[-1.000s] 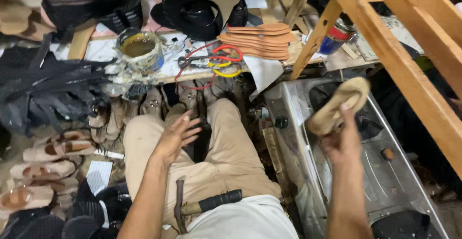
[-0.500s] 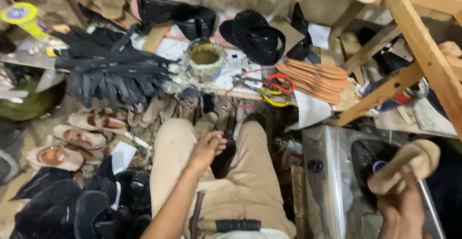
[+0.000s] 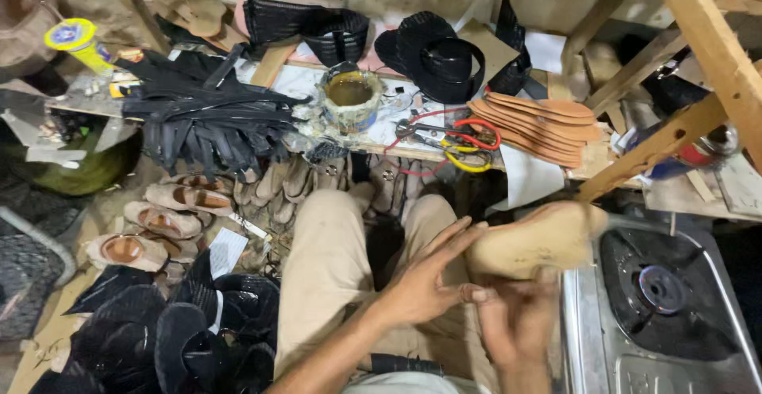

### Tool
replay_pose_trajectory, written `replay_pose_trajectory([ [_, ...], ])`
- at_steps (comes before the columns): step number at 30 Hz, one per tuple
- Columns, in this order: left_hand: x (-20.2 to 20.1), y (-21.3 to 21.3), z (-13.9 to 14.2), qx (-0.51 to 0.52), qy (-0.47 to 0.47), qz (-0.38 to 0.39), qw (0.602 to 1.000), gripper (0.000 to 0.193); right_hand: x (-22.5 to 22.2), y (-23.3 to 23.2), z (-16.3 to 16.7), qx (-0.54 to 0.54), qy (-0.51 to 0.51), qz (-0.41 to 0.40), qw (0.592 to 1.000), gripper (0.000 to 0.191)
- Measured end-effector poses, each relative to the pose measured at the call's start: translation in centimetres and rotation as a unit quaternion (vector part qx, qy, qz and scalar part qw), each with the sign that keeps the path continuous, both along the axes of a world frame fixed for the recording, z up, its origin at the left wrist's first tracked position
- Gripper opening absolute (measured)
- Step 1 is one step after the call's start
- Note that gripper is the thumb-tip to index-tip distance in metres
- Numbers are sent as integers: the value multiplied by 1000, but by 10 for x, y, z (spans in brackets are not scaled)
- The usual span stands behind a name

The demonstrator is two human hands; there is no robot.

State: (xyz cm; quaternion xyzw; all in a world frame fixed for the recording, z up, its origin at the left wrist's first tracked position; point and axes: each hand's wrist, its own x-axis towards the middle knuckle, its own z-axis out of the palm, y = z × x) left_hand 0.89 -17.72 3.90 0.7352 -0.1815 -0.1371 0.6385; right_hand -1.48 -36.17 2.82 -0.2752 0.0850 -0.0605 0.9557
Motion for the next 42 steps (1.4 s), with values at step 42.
replay_pose_trajectory([
  [42, -186, 275, -229, 365, 378, 599, 604, 61, 182, -45, -136, -666, -45, 211, 714, 53],
])
